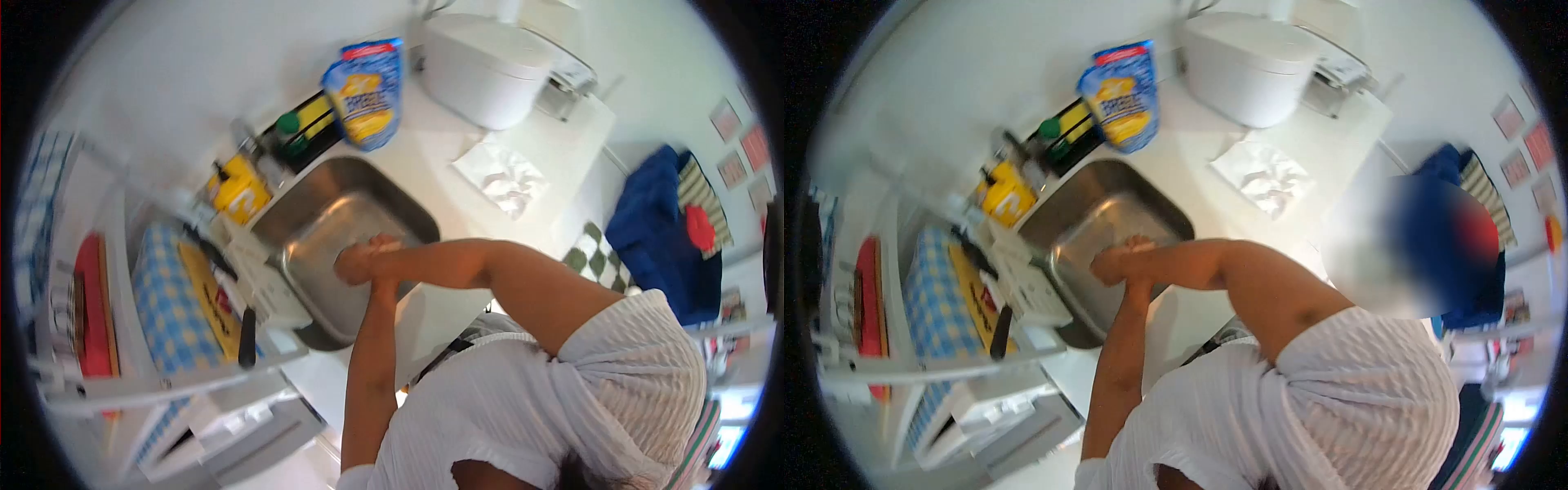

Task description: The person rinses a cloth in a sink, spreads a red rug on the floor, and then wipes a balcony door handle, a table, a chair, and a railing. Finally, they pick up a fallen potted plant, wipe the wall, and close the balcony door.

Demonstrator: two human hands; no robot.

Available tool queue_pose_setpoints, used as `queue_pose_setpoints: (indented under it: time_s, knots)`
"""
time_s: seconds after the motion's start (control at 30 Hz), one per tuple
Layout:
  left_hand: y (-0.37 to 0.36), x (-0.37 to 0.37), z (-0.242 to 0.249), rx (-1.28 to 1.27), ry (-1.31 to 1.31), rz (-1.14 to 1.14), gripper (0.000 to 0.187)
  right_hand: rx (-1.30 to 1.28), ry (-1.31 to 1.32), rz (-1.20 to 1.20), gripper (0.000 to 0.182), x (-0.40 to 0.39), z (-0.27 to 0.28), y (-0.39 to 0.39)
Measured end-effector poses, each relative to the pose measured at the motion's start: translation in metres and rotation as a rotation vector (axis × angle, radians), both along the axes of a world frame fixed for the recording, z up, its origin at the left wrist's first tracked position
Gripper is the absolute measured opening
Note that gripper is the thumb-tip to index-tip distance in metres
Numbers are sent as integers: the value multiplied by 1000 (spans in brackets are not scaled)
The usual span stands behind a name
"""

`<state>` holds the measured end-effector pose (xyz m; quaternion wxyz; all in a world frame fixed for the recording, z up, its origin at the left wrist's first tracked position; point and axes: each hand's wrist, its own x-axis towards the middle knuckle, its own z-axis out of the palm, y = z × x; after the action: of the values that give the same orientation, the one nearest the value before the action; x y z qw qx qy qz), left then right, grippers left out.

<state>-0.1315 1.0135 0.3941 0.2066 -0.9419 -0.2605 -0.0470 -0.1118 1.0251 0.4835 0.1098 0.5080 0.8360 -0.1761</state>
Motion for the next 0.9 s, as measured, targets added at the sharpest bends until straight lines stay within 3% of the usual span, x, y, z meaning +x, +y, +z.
queue_pose_setpoints:
  time_s: [0.07, 0.5, 0.7, 0.9]
  knots:
    - [-13, -2, 58, -196, 304, 133, 23, 9, 25, -38, 8, 1, -4, -4]
    - [-27, -10, 52, -132, 168, 7, 28, -1, 390, -239, 20, -15, 0, -42]
    - [-18, -8, 50, -96, 14, -2, 30, 12, 627, -324, 26, 1, 1, -79]
    - [-35, 15, 62, -60, -437, -43, 33, 52, 876, -366, 33, 45, 35, -118]
